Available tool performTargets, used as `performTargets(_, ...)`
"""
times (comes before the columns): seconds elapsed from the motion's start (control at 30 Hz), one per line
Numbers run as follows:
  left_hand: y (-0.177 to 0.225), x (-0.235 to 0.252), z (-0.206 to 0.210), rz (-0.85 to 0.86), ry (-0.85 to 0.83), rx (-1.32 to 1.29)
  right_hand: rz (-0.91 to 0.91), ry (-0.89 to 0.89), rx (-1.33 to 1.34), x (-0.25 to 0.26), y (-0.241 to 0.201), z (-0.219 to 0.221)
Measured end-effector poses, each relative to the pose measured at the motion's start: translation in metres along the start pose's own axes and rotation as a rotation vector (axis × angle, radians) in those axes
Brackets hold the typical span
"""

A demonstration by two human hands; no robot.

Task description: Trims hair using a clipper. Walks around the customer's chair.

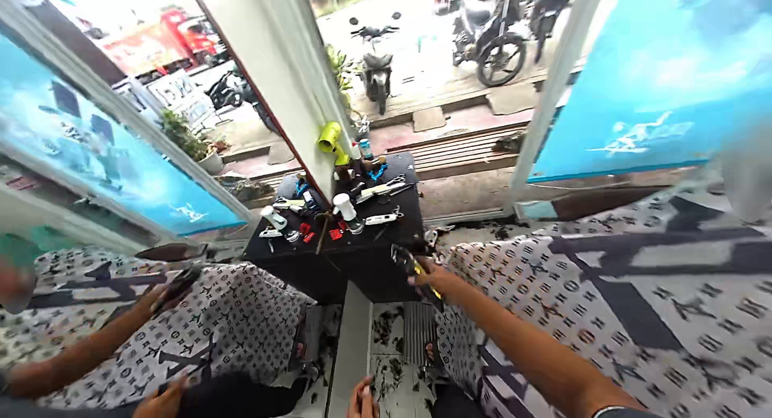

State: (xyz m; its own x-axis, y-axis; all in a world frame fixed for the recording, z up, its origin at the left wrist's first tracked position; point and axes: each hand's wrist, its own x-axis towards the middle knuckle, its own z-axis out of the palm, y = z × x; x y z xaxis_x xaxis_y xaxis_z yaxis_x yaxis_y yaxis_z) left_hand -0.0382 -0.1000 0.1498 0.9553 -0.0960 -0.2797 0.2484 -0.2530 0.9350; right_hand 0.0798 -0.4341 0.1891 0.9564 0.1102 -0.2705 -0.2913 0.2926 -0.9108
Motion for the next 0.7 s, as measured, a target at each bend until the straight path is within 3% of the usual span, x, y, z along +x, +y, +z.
performTargets(0.13, 0.026, -0.026, 0.049, 0.110, -0.244, 0.083, 0.032, -0.073, 0.152, -0.137, 0.069, 0.023)
performTargets(0.27, 0.060, -0.068, 0.089, 0.262, -0.384, 0.064, -0.071, -0.107, 0.199, -0.230, 0.097, 0.045)
performTargets(0.53, 0.093, -0.152, 0.156, 0.468, -0.483, -0.077, -0.229, 0.131, 0.021, -0.343, 0.068, 0.036)
performTargets(0.7, 0.104, -0.186, 0.219, 0.530, -0.527, -0.101, -0.322, 0.311, -0.028, -0.401, 0.053, -0.002)
